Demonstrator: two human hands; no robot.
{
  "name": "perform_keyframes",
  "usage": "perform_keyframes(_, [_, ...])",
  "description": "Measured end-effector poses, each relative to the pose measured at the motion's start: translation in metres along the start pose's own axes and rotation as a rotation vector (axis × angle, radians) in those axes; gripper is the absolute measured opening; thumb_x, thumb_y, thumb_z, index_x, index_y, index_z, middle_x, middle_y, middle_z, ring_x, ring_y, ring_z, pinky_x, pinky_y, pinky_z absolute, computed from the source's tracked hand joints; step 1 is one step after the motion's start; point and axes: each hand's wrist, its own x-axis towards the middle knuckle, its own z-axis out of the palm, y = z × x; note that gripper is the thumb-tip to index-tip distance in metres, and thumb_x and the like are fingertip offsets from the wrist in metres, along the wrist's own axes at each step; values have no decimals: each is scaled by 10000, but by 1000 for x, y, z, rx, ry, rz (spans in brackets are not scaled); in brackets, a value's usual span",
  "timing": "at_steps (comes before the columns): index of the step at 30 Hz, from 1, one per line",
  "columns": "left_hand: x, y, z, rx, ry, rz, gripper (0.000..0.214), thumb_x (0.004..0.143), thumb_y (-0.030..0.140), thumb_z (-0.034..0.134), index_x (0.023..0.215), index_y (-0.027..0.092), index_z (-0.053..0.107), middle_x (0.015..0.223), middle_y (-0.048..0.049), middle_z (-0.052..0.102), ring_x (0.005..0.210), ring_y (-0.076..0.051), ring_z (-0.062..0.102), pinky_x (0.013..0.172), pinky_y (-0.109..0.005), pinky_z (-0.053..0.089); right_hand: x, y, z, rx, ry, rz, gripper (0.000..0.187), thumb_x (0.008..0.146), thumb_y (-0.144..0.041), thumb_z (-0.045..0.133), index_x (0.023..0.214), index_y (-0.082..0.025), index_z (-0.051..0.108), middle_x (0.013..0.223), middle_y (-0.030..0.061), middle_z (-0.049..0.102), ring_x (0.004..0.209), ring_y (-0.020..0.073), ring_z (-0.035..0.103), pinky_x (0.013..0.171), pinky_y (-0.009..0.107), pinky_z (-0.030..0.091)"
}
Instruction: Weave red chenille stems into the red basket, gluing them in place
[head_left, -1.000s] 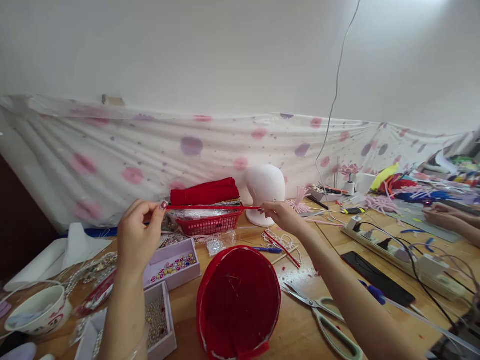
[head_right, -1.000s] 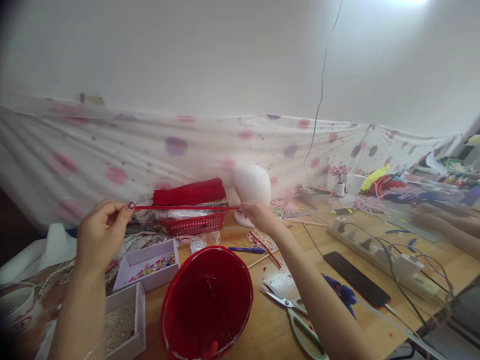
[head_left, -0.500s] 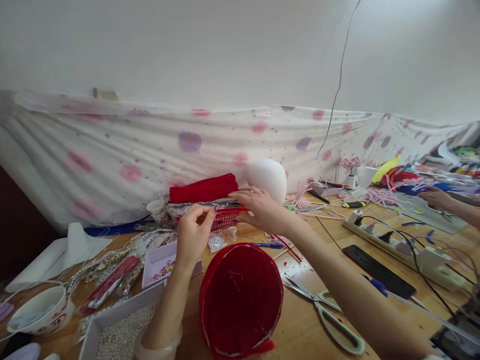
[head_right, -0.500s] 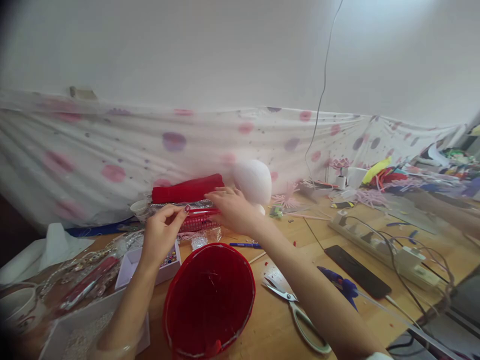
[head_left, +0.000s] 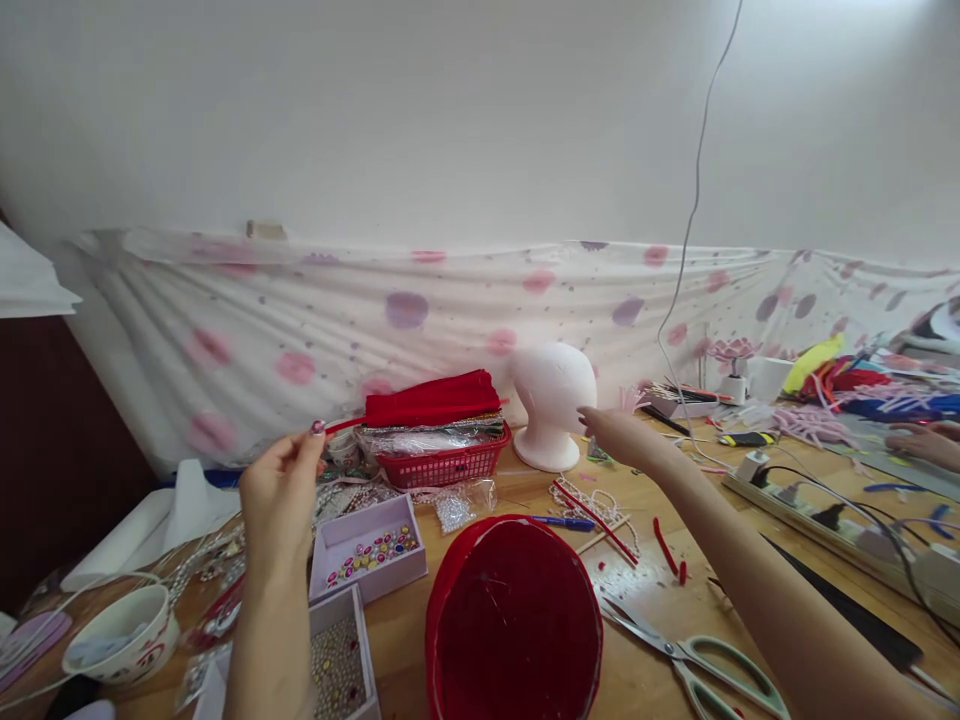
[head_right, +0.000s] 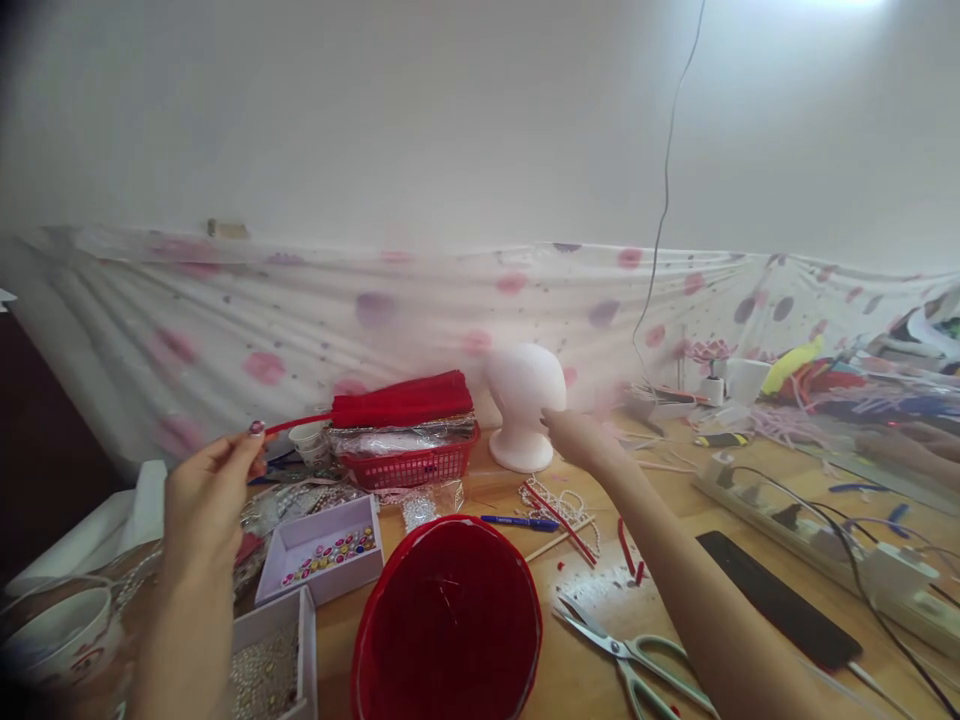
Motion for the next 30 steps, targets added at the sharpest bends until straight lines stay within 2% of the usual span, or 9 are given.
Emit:
perform_keyframes(2, [-12,-2,16,-26,-98,-4,379,657,487,703,803,138,689,638,13,584,586,-110,454,561,-229,373,0,-21,-13,63,42,-83,516,942,-116,426,1447,-212,475,1237,148,685,1124,253,649,890,362,521])
perform_keyframes(4, [-27,-4,35,-42,-202,12,386,666,501,701,800,139,689,627,19,562,587,-103,455,562,-216,374,2,-50,-25,109,121,-196,576,956,-282,526,1509,-281,367,1512,101,463,1361,247,447,1095,394,384])
perform_keyframes(7, [-45,-5,54,-27,-368,48,380,719,523,659,709,144,651,577,28,510,568,-98,451,559,-212,378,4,-85,-35,100,353,-373,561,921,-308,615,1457,-293,452,1558,125,387,1425,345,313,1140,609,192])
perform_keyframes(10, [-51,-4,56,36,-505,110,399,786,531,588,673,151,625,564,15,510,559,-120,486,569,-239,413,4,-96,-38,49,203,-420,273,987,-231,491,1199,-272,659,1223,95,693,1225,277,553,1087,557,281])
perform_keyframes(13, [-51,6,53,138,-536,236,318,815,461,586,788,159,681,741,-44,625,717,-184,584,698,-306,468,1,-95,-34,-7,56,-366,255,1002,-254,449,994,-182,693,882,105,759,845,229,703,822,349,474])
perform_keyframes(16, [-58,23,62,343,-590,504,227,877,345,533,921,205,707,1029,-81,670,1000,-243,581,979,-425,395,0,-97,-29,-22,62,-328,250,989,-195,438,985,-140,682,884,145,756,804,253,723,684,296,474])
perform_keyframes(20, [-65,40,83,856,-715,893,282,971,275,404,875,207,659,890,-49,702,951,-221,587,1123,-543,212,-2,-100,-28,-6,57,-325,243,986,-172,431,1030,-165,670,972,132,757,895,249,726,718,282,488])
perform_keyframes(27, [-11,38,65,995,-615,757,360,929,327,404,652,199,595,688,-33,668,842,-228,615,1065,-537,244,-13,-66,-25,10,-8,-235,242,941,-92,441,1010,-142,667,960,150,759,882,269,729,713,307,503])
perform_keyframes(30, [11,32,47,1010,-562,671,384,899,352,383,576,208,532,599,-26,641,690,-199,594,868,-365,399,-16,-56,-20,21,-17,-209,257,968,-136,413,1008,-142,667,982,147,757,891,271,728,724,313,505])
